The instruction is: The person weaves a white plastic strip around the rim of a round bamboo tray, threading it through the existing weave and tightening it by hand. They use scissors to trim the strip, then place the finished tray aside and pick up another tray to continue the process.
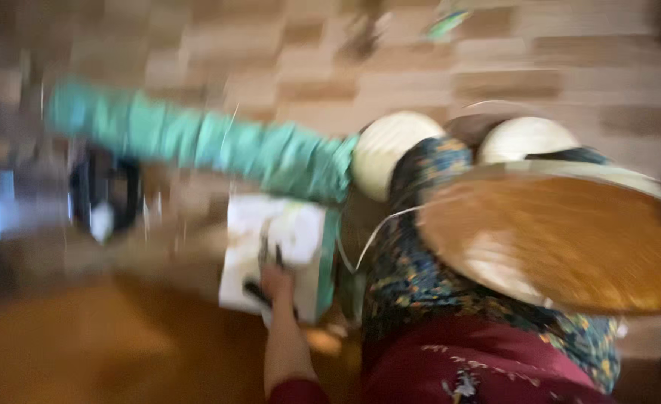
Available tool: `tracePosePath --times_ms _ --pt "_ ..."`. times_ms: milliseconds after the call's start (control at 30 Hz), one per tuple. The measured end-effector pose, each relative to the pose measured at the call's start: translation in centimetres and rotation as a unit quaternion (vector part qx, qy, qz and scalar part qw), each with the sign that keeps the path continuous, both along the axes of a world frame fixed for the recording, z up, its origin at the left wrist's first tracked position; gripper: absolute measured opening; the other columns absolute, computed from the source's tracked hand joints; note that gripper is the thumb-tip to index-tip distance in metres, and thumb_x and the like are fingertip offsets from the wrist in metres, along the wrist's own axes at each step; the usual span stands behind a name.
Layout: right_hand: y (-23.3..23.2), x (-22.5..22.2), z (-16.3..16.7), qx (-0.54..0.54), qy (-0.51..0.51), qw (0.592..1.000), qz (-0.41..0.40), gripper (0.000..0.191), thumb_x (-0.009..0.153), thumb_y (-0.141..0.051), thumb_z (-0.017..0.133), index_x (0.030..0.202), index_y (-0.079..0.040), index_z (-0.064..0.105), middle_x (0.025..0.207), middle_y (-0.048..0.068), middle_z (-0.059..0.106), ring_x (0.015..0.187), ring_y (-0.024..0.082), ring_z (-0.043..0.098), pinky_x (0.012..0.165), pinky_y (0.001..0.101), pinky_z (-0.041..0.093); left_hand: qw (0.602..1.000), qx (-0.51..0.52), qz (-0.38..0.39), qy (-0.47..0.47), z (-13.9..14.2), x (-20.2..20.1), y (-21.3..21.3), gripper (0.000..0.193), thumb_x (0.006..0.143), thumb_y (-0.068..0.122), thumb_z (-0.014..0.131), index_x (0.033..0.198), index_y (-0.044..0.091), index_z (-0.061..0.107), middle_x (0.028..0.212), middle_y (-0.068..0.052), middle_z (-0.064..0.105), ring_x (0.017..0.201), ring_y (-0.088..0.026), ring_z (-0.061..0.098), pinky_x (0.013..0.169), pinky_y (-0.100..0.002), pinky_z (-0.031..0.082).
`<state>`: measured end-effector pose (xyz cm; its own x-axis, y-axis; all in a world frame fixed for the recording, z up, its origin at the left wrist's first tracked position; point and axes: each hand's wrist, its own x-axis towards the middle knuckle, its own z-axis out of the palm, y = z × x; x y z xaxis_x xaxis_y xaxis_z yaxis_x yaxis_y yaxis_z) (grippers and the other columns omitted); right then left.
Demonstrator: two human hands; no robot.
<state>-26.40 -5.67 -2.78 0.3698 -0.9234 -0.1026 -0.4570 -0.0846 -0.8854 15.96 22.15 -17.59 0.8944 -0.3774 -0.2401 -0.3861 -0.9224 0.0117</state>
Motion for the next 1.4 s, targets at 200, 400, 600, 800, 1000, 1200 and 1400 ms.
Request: tracePosePath --times_ms 200,400,600,800,1000,1200,1400 --pt "0.4 -1.2 3.9 0.008 0.006 1.0 -0.005 0.025 0.086 -0.008 0.073 0.11 0.0 0.072 0.107 0.011 0.075 0.099 0.02 0.075 0.089 0.0337 0.059 0.997 -0.047 -0.015 0.065 3.3 -4.5 -0.3 0.043 0.086 0.032 0.074 0.121 0.008 0.067 0.116 -0.022 0.071 0.108 -0.042 0.066 0.093 -0.051 0.054" --pt "1.0 -0.4 5.4 -0.008 0.005 0.999 0.043 0.029 0.082 -0.009 0.076 0.11 -0.006 0.076 0.096 0.007 0.073 0.085 0.017 0.073 0.079 0.031 0.06 0.878 -0.422 0.057 0.22 2.4 -5.6 0.1 0.028 0.084 0.015 0.074 0.107 0.002 0.065 0.095 -0.012 0.073 0.079 -0.026 0.071 0.067 -0.041 0.059" --pt "2.0 0.2 5.2 -0.019 -0.076 0.994 0.07 0.03 0.081 -0.009 0.077 0.11 -0.006 0.075 0.098 0.006 0.072 0.086 0.015 0.072 0.076 0.0287 0.061 0.777 -0.526 -0.039 0.345 5.5 -4.3 -4.1 0.024 0.087 0.012 0.074 0.106 0.003 0.06 0.086 -0.004 0.066 0.074 -0.014 0.063 0.063 -0.029 0.054" --pt "4.5 0.7 6.1 -0.069 -0.062 0.99 0.106 0.032 0.08 -0.008 0.076 0.111 -0.006 0.074 0.099 0.005 0.072 0.086 0.015 0.074 0.073 0.0279 0.063 0.766 -0.242 -0.532 0.268 20.7 -9.0 -8.0 0.039 0.08 0.015 0.083 0.111 0.003 0.063 0.085 -0.008 0.066 0.073 -0.023 0.066 0.064 -0.036 0.055" --pt "6.5 1.0 7.1 -0.091 -0.066 0.988 0.105 0.036 0.078 -0.007 0.076 0.114 -0.005 0.073 0.094 0.008 0.072 0.082 0.016 0.076 0.072 0.0295 0.062 0.724 -0.051 -0.681 0.1 29.8 -14.0 -12.4 0.034 0.083 0.025 0.077 0.1 0.003 0.058 0.09 -0.016 0.066 0.082 -0.039 0.068 0.068 -0.049 0.055" --pt "7.3 1.2 7.1 -0.051 -0.075 0.99 0.109 0.042 0.077 -0.007 0.076 0.118 -0.008 0.072 0.098 0.007 0.072 0.082 0.017 0.078 0.068 0.0291 0.063 0.742 0.065 -0.665 0.055 31.8 -15.0 -13.5 0.033 0.085 0.031 0.076 0.091 0.006 0.056 0.084 -0.015 0.067 0.076 -0.041 0.068 0.062 -0.053 0.053" --pt "7.6 1.4 7.2 -0.061 -0.076 0.989 0.109 0.044 0.076 -0.006 0.074 0.12 -0.007 0.071 0.097 0.007 0.071 0.081 0.018 0.078 0.066 0.0304 0.062 0.718 0.068 -0.691 0.049 32.4 -15.6 -13.9 0.031 0.083 0.029 0.076 0.089 0.006 0.056 0.08 -0.015 0.068 0.072 -0.04 0.069 0.059 -0.051 0.053"
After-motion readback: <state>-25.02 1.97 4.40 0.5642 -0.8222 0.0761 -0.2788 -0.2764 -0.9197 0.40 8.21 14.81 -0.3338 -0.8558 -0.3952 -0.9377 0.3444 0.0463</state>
